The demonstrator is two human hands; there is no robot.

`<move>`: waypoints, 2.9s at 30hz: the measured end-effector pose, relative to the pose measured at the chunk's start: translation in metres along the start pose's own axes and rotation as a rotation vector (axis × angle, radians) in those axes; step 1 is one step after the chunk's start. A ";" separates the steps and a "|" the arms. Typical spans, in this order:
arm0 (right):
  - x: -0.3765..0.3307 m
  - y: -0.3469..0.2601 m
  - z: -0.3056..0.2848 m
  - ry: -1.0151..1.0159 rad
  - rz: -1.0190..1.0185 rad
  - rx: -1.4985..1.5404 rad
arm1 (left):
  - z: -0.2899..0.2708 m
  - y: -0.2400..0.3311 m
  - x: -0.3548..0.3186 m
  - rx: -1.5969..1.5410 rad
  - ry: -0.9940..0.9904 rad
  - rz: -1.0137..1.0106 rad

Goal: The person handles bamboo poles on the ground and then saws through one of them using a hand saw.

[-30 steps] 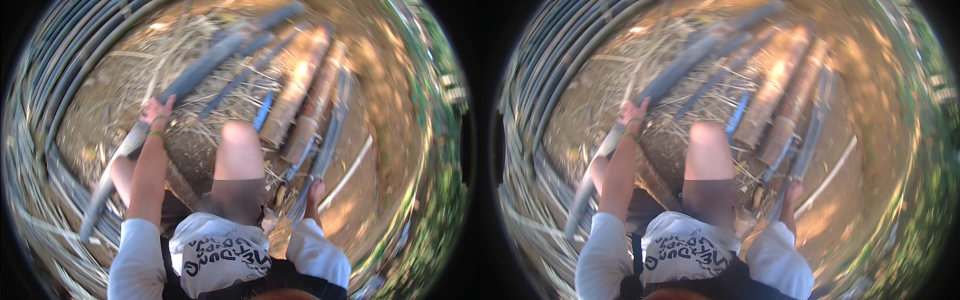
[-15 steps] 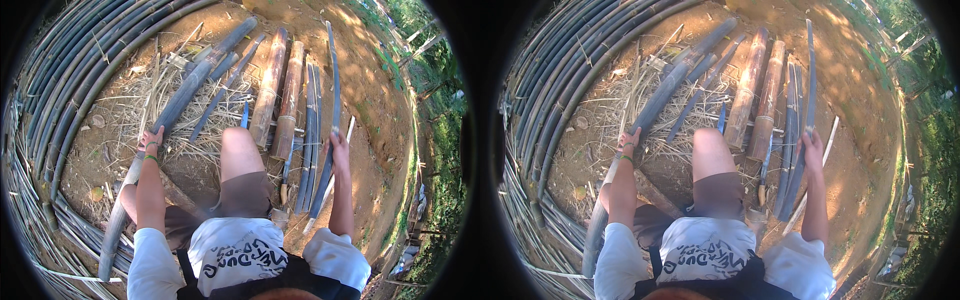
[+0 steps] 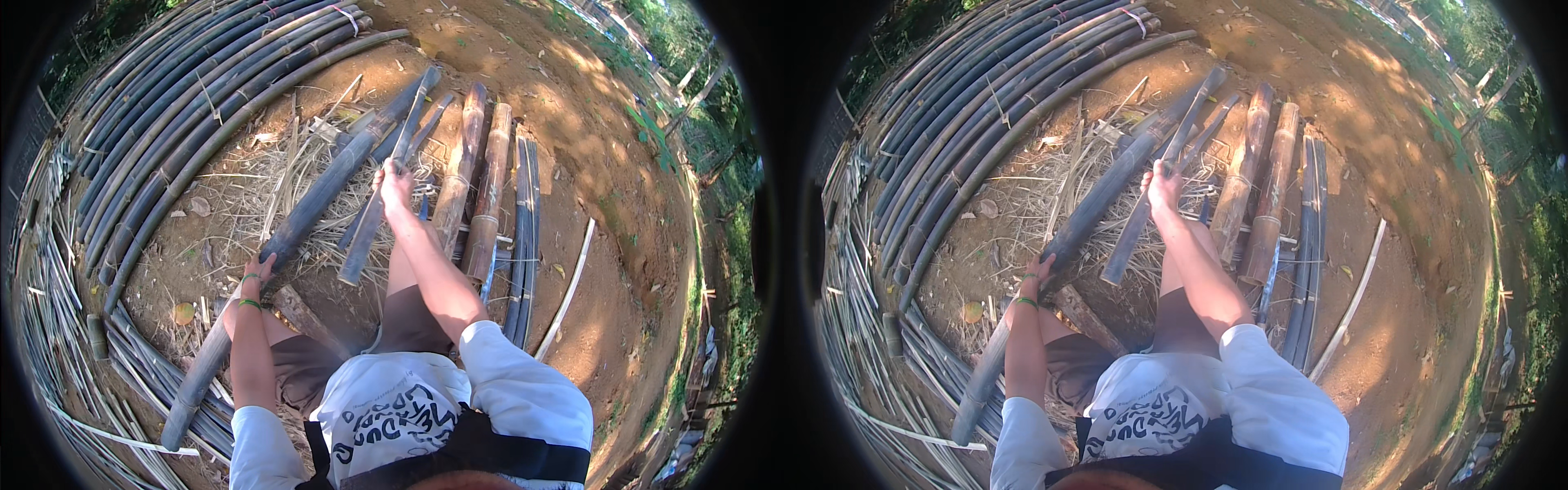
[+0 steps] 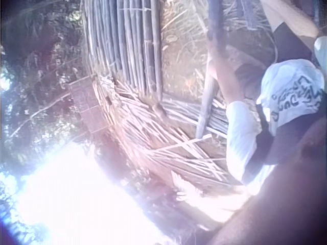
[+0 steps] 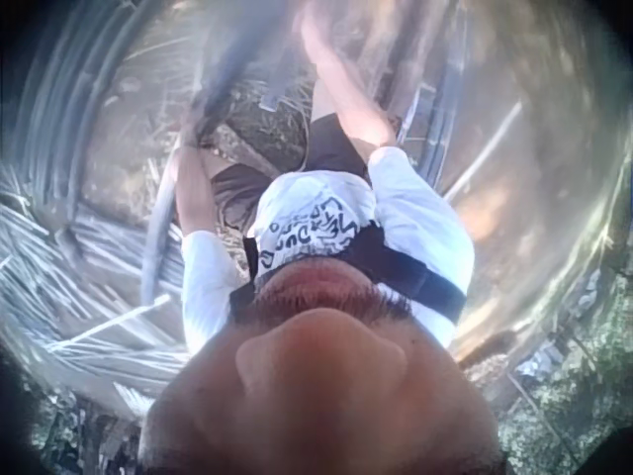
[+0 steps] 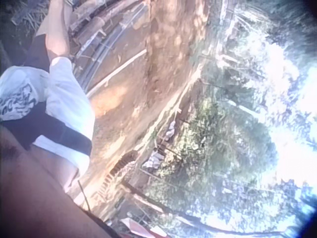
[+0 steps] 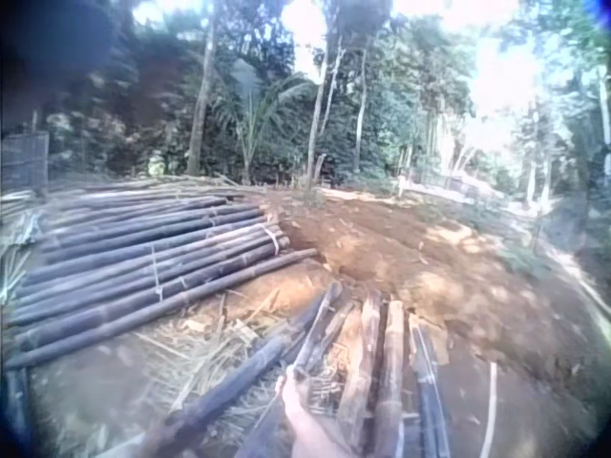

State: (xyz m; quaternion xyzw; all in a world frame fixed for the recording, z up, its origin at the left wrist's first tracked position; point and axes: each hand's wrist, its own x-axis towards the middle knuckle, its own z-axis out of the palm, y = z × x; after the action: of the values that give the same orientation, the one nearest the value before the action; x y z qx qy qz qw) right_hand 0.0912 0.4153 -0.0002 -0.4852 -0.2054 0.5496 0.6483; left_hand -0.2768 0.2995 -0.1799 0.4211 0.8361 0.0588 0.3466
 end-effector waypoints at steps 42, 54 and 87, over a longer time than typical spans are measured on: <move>0.110 0.210 0.021 -0.136 0.332 -0.353 | 0.063 0.009 -0.049 -0.239 0.445 -0.004; 0.124 0.209 0.024 -0.172 0.447 -0.568 | 0.058 0.015 -0.050 -0.212 0.447 -0.052; 0.046 0.159 -0.032 0.349 0.152 -0.288 | 0.055 0.016 -0.050 -0.114 0.383 -0.069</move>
State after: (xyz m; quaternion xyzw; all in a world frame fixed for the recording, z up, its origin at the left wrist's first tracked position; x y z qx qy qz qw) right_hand 0.0494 0.4321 -0.1625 -0.6744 -0.1291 0.4698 0.5548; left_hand -0.2116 0.2619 -0.1887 0.3530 0.8959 0.1734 0.2064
